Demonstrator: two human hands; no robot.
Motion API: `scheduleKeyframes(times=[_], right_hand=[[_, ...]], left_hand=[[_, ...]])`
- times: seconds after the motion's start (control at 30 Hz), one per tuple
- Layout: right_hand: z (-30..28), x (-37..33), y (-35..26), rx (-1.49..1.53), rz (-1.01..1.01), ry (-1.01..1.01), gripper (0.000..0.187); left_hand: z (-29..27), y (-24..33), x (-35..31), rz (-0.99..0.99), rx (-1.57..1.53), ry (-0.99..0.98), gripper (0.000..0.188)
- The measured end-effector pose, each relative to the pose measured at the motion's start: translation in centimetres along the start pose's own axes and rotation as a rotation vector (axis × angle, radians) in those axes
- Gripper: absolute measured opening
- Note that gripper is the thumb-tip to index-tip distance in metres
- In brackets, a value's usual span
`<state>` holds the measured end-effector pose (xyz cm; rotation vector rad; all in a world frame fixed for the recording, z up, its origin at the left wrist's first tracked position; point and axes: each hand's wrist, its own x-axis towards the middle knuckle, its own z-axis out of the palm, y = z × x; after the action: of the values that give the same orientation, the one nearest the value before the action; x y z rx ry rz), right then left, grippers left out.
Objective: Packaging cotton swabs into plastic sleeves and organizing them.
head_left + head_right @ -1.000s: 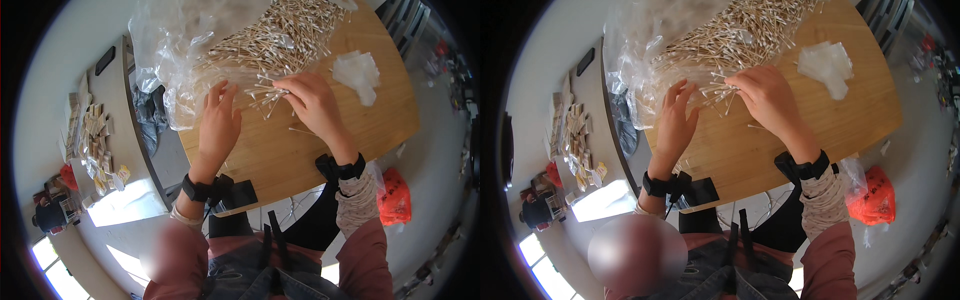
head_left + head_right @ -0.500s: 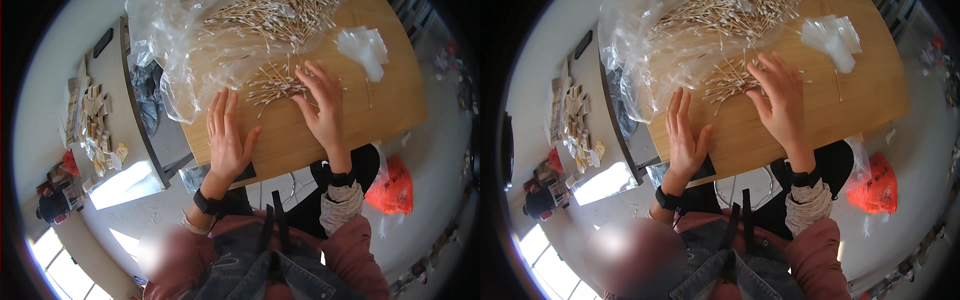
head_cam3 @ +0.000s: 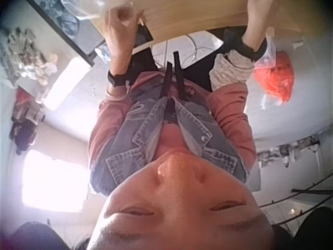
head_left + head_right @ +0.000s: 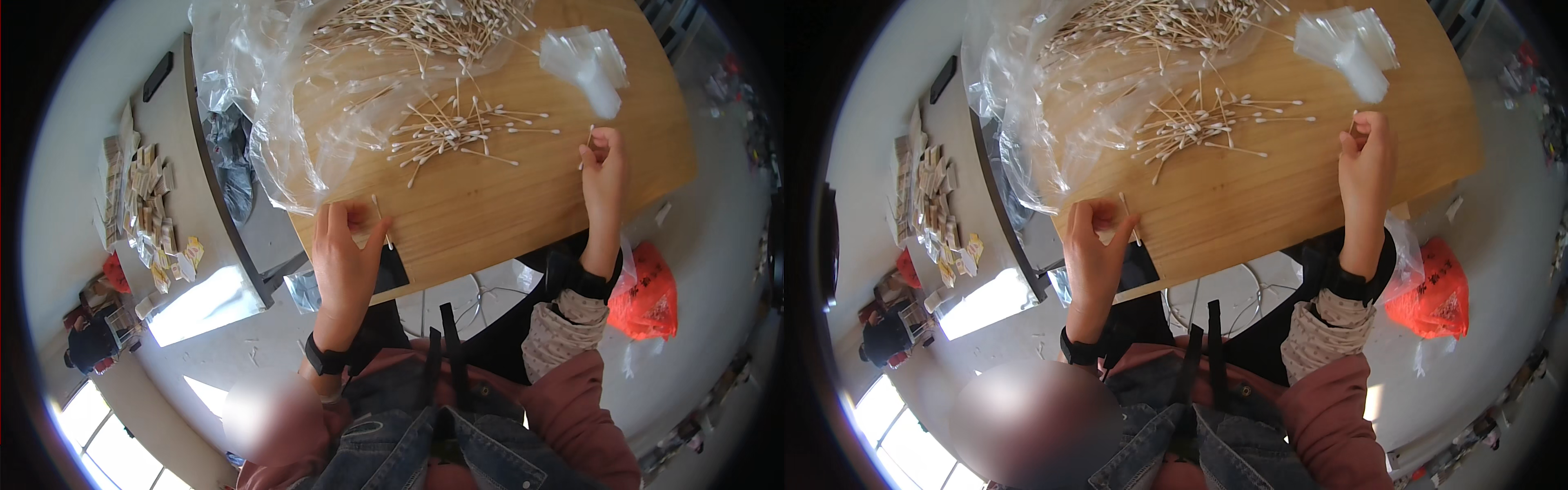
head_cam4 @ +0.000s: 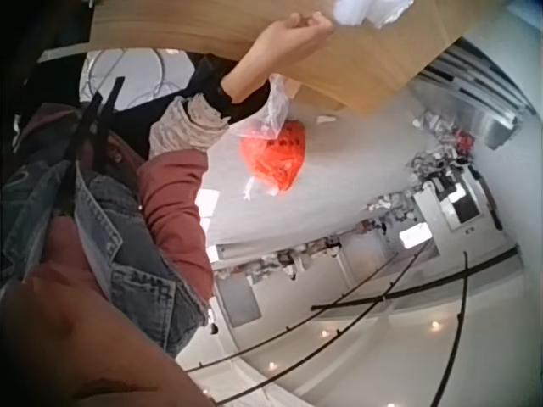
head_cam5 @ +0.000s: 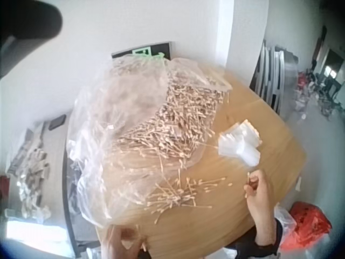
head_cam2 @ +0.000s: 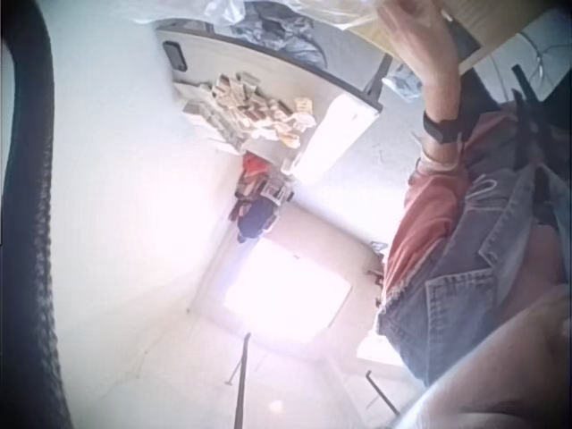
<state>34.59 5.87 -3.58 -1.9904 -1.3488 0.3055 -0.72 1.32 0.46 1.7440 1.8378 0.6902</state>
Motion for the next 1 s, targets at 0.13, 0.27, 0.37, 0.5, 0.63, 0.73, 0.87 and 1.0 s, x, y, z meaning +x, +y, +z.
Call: scheduleKeyframes(times=[0.13, 0.27, 0.37, 0.5, 0.63, 0.73, 0.87, 1.0], right_hand=[[-1.5, -0.4, -0.3, -0.097, -0.001, -0.134, 0.011], [-1.1, -2.7, -5.8, 0.004, -0.358, -0.257, 0.011], [1.3, -4.7, -8.9, -0.031, -0.671, -0.411, 0.016], [4.0, -5.2, -9.7, 0.025, -0.745, -0.317, 0.018], [4.9, -4.6, -9.9, 0.101, -0.658, -0.212, 0.019], [4.8, -5.1, -10.6, 0.189, -0.588, -0.237, 0.018], [4.5, -7.1, -11.7, 0.527, -0.249, -0.408, 0.020], [5.0, -8.1, -12.2, 0.816, 0.073, -0.573, 0.026]], left_hand=[[0.4, 0.3, 0.2, 0.018, -0.045, -0.016, 0.016], [1.6, 1.5, 1.0, 0.300, 0.032, -0.101, 0.012], [3.1, 2.7, 2.7, 0.487, 0.057, -0.122, 0.011], [3.3, 3.5, 5.6, 0.350, -0.122, -0.043, 0.012], [1.6, 2.0, 7.1, 0.311, 0.038, -0.002, 0.017], [1.2, 1.3, 7.2, 0.299, 0.135, -0.081, 0.018], [0.4, 2.3, 5.4, 0.276, 0.159, -0.064, 0.014], [0.0, 3.2, 2.7, 0.198, 0.031, 0.004, 0.012]])
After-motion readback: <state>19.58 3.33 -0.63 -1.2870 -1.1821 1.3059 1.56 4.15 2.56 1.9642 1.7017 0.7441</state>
